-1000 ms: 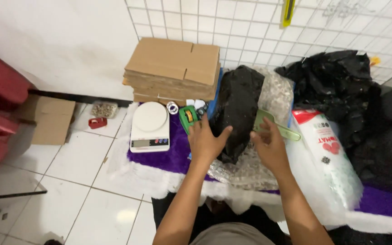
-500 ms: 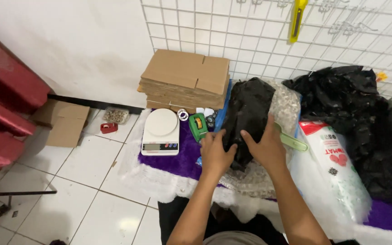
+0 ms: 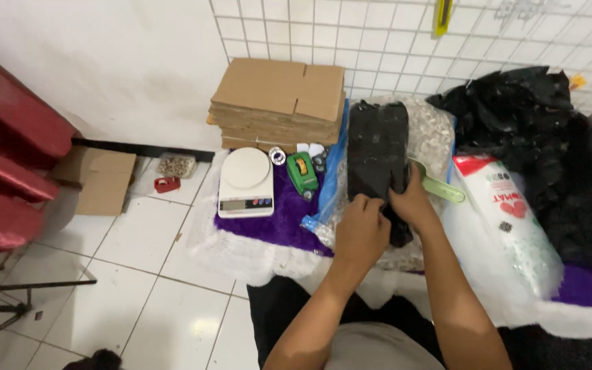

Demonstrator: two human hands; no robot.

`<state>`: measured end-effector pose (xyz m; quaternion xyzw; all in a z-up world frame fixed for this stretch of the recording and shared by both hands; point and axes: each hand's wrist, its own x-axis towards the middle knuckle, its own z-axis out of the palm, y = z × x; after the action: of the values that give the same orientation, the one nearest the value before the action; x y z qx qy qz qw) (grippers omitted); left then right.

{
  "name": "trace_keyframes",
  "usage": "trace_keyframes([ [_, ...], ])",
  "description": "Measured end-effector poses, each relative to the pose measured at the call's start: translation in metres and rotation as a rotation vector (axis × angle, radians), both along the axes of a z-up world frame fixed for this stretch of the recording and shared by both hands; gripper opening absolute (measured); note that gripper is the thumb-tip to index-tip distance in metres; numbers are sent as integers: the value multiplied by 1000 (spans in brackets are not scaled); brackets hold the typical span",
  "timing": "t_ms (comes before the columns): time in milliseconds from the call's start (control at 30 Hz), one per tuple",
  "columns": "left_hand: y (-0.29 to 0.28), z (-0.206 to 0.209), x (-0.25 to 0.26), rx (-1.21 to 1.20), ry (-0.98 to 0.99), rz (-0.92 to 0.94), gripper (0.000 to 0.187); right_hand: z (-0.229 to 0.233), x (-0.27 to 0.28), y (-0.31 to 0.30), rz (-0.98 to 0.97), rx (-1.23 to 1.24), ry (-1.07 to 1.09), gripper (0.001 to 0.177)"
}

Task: Wrapping a black object in protective plastic and using a scoop to fill a small bag with granular material.

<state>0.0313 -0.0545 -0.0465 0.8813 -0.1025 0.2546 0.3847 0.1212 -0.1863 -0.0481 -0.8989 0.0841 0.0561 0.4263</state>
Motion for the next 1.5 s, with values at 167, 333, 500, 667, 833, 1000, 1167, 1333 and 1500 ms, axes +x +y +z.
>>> trace_keyframes([
  [167,5,10,-13,54,-79,25,32,5,-8,0,-81,171,-20,78],
  [333,19,11,-15,77,-120,136,74,25,-19,19,-125,413,-41,68],
  [500,19,-17,-1,-95,-127,201,65,-3,-1,1,-159,454,-66,78],
  [667,22,-57,10,-305,-128,117,48,10,3,-7,-233,410,-40,87],
  [833,20,-51,1,-342,-159,3,40,-4,-2,-5,-282,497,-51,89],
  [1000,29,-13,1,-366,-315,-282,40,-50,27,-19,-250,602,-284,57],
  [1167,41,-32,67,-552,-8,8,37,-3,9,-17,-262,511,-108,76],
  [1333,22,2,92,-622,687,-156,82,53,-16,0,-246,514,-66,85],
  [1500,-3,17,85,-621,739,-121,100,49,-17,-22,-39,135,-19,89],
])
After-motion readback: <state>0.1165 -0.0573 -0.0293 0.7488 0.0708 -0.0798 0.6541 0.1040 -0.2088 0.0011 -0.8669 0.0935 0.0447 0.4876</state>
